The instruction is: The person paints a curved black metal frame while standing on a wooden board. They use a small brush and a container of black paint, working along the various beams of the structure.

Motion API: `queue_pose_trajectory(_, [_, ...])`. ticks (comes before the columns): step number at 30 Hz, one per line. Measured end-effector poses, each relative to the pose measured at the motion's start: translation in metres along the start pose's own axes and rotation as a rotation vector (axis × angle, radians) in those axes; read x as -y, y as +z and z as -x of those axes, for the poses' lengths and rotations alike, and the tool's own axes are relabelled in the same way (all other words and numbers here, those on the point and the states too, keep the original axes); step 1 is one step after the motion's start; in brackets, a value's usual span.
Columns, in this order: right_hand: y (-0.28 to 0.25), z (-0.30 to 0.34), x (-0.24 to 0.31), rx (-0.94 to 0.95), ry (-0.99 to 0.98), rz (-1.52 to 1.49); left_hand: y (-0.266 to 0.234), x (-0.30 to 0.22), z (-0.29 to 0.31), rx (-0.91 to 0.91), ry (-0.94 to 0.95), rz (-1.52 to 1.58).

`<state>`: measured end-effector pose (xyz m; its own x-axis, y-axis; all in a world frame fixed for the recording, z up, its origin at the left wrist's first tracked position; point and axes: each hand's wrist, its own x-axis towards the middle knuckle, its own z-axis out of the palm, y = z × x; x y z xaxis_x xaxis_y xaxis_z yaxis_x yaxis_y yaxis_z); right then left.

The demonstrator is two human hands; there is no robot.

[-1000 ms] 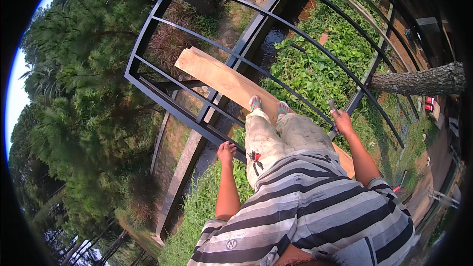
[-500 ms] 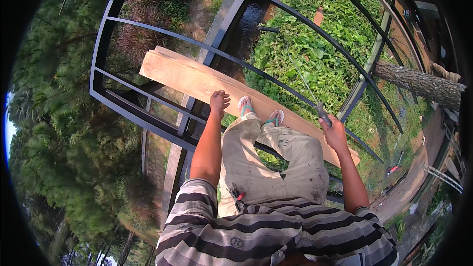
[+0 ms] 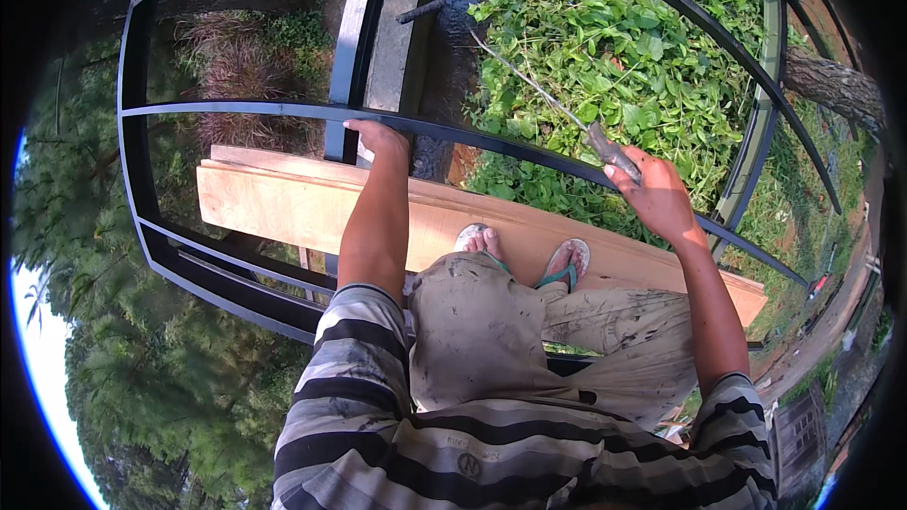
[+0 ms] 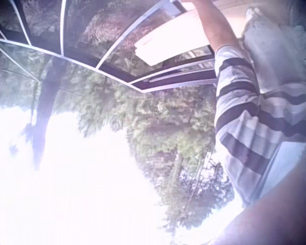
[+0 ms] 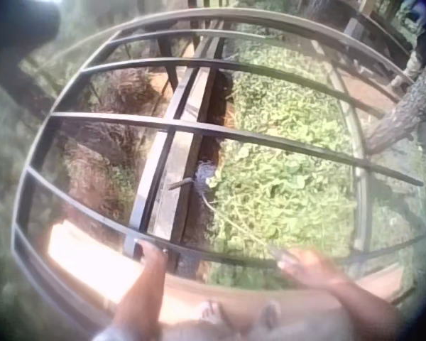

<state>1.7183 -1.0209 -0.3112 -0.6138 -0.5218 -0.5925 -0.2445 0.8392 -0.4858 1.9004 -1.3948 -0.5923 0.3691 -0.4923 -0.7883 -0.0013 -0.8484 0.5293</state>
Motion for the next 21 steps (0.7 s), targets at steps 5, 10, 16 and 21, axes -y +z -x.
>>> queue_pose_trajectory(5, [-0.004,-0.035,0.002,-0.026,-0.053,0.283,0.021,0.016,0.029,-0.003,-0.051,0.112])
queue_pose_trajectory(10, [-0.024,-0.06,0.04,-0.111,-0.194,0.433,0.027,-0.007,0.022,-0.238,-0.112,0.081])
queue_pose_trajectory(16, [-0.045,-0.07,0.063,-0.212,-0.317,0.437,0.0,-0.001,0.036,-0.258,0.195,-0.191])
queue_pose_trajectory(21, [-0.045,-0.099,0.063,-0.226,-0.467,0.466,-0.016,-0.039,0.004,-0.277,0.946,-0.514])
